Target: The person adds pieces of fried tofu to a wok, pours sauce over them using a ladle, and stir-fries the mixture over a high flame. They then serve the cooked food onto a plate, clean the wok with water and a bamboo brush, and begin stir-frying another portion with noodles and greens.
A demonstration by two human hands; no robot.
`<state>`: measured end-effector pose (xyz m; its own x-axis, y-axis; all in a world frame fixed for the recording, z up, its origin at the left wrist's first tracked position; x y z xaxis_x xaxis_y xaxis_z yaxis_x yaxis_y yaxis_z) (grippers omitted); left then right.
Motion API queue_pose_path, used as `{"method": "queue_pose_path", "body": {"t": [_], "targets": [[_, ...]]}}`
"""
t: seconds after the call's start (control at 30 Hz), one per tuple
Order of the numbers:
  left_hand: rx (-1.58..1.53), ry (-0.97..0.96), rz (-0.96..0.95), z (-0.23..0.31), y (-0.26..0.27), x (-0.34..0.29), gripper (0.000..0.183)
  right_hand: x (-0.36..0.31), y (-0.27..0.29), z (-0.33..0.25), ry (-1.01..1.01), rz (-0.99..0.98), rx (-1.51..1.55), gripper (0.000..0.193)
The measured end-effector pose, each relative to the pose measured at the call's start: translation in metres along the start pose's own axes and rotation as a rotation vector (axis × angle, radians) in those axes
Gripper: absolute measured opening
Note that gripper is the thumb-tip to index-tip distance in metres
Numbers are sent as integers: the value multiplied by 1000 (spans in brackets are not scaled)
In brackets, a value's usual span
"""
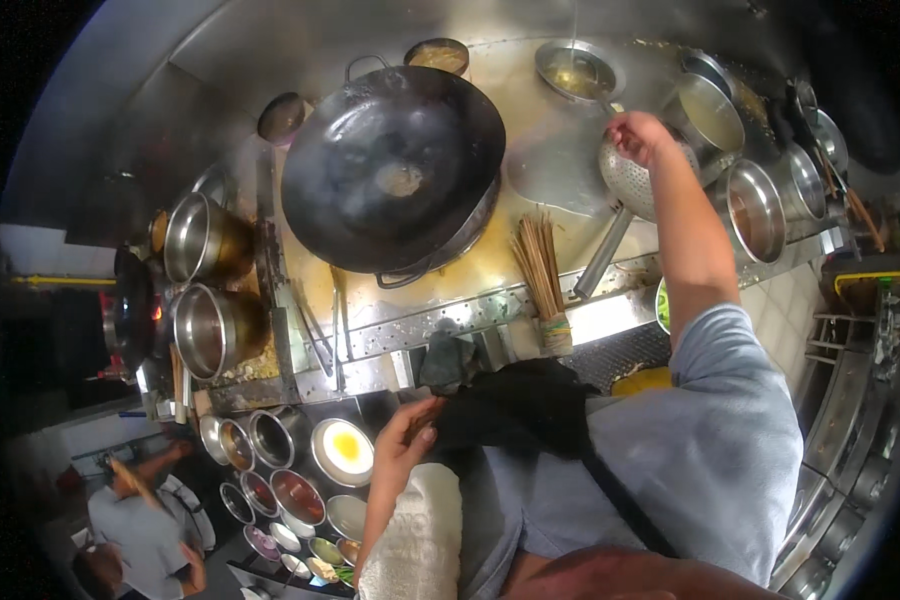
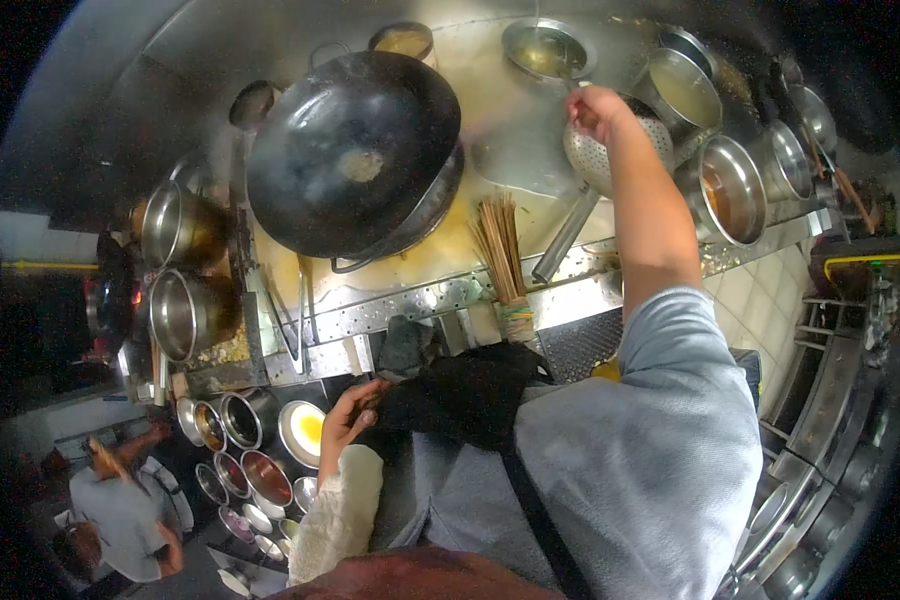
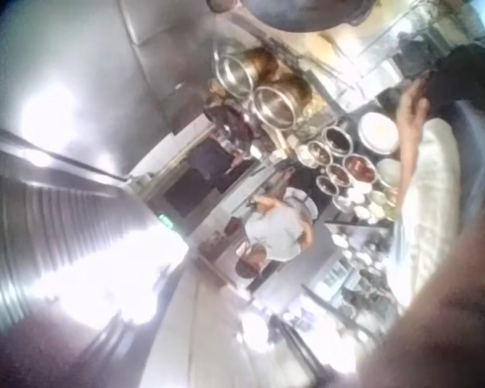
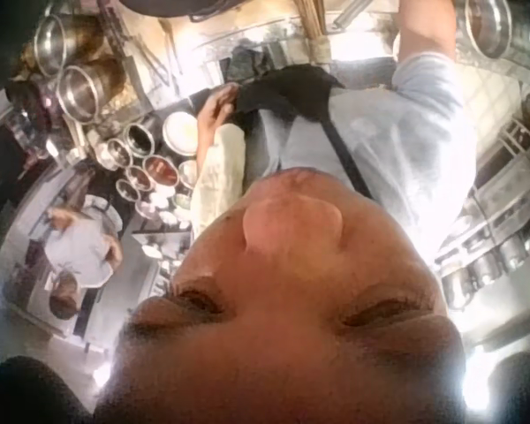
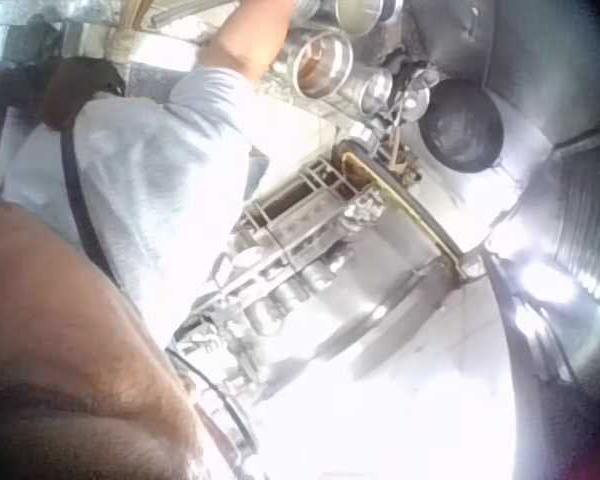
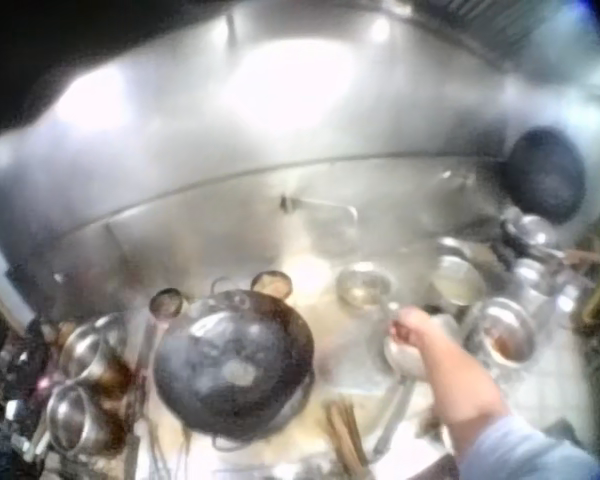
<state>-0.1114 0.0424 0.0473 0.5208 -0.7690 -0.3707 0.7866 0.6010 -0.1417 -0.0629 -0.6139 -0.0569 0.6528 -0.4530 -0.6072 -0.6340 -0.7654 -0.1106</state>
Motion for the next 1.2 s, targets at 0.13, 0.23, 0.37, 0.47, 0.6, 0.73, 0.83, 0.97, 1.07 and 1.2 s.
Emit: {"method": "queue_pose_path", "body": {"t": [0.13,0.23,0.37,0.47,0.6,0.73,0.83,0.97,1.07,1.2], "targets": [[-3,17,15,1,-5,13,42,-74,-7,-32,66,70,-108,7],[23,37,16,13,-12,26,41,-111,-10,-56,152,-5,-208,6],[51,20,-10,15,-16,37,40,-105,2,-68,186,162,-724,18],[-2,78,82,5,-9,25,38,-96,-15,-72,125,351,-1044,24],[48,87,104,-5,-1,17,39,-24,57,-48,68,269,-770,26],[40,50,137,-15,9,2,40,0,15,-50,-28,-61,5,14],[-27,32,145,-14,15,0,39,-12,-21,-69,-85,-242,237,17],[0,43,149,-18,28,-3,38,-43,-67,-130,107,15,158,15],[-79,-6,115,-19,35,-7,38,-70,-114,-164,-1,-180,465,8],[-73,-45,124,-19,50,-8,37,-82,-81,-152,265,131,-587,20]]}}
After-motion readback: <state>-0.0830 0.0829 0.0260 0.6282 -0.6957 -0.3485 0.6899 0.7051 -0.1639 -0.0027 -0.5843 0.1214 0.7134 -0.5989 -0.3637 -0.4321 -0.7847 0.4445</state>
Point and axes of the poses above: each hand's wrist, its own x-axis towards the middle knuckle, its own y-axis out of the back of the hand, z = x × y, the point moved 9 cm from there along x, towards the middle knuckle, and after that the axes turned 4 degrees about -z, right-handed, at the moved point
